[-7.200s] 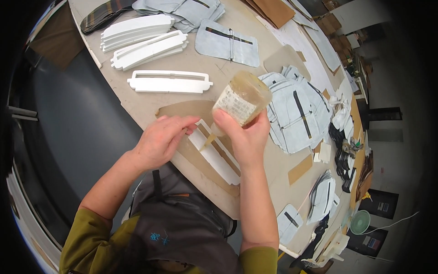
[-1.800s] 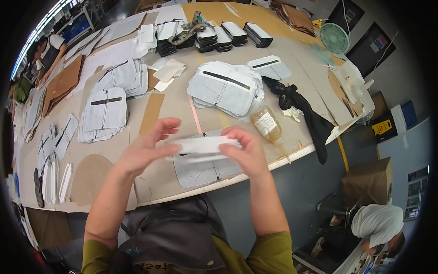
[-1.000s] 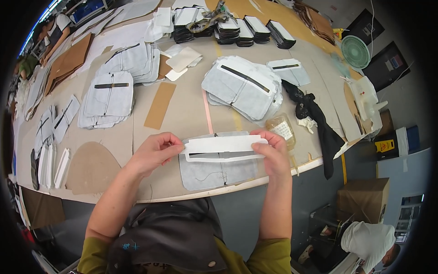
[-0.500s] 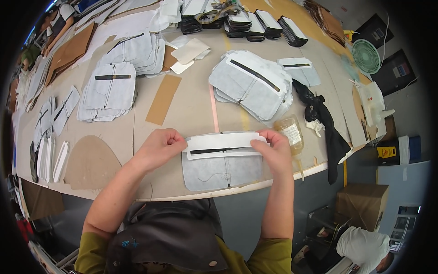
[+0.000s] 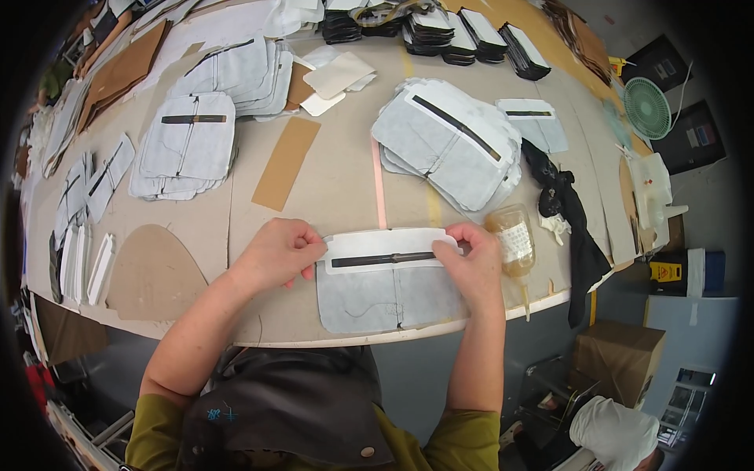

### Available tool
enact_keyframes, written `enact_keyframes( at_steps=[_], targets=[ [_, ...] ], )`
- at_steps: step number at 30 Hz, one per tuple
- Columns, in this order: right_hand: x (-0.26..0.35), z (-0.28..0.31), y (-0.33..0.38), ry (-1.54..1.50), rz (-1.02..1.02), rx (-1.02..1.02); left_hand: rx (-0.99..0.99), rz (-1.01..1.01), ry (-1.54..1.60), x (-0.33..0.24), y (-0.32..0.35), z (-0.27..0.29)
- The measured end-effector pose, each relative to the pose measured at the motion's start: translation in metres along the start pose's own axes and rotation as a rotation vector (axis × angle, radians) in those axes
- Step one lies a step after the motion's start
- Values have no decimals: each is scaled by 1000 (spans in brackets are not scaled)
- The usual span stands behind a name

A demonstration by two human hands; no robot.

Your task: Applying glue to plastic reinforcements and attaching them to fabric pouch components.

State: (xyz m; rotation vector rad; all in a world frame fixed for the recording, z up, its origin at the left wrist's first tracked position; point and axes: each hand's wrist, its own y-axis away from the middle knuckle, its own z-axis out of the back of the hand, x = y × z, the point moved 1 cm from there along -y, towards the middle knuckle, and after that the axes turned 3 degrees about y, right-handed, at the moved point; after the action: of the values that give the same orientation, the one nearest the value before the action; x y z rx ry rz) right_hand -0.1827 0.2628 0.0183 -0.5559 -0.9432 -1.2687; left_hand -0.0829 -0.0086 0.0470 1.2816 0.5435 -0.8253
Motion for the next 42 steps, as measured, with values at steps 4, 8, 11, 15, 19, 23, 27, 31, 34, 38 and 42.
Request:
enact_keyframes(
  at_steps=[4, 8, 11, 15, 19, 23, 27, 31, 34, 38, 42],
  targets=[
    [0, -3, 0, 20, 13, -31, -12, -29, -9, 5, -3, -2],
    [-3, -4, -1, 42, 39, -48, -42, -66, -39, 5, -2, -4],
    [-4, -5, -1, 67, 58, -51, -68, -102, -42, 9, -3, -6],
    [-9, -4, 1, 60, 110, -96, -59, -118, -62, 7, -3, -10],
    [-8, -7, -1, 104, 197, -102, -130, -168, -49, 18, -4, -10],
    [-2, -3, 0, 124, 214, -103, -149, -99, -58, 13, -2, -10],
    [-1, -1, 1, 154, 202, -88, -168, -118, -38, 12, -2, -12],
    [-3, -4, 0, 138, 234, -95, -162, -106, -29, 11, -2, -13],
    [-2, -5, -1, 202, 226, -103, -167, -96, -23, 12, -2, -12],
    [1, -10, -1, 222, 256, -123, -155, -106, -35, 15, -4, -11],
    [5, -9, 1, 293, 304, -149, -165, -135, -33, 15, -4, -13]
  ],
)
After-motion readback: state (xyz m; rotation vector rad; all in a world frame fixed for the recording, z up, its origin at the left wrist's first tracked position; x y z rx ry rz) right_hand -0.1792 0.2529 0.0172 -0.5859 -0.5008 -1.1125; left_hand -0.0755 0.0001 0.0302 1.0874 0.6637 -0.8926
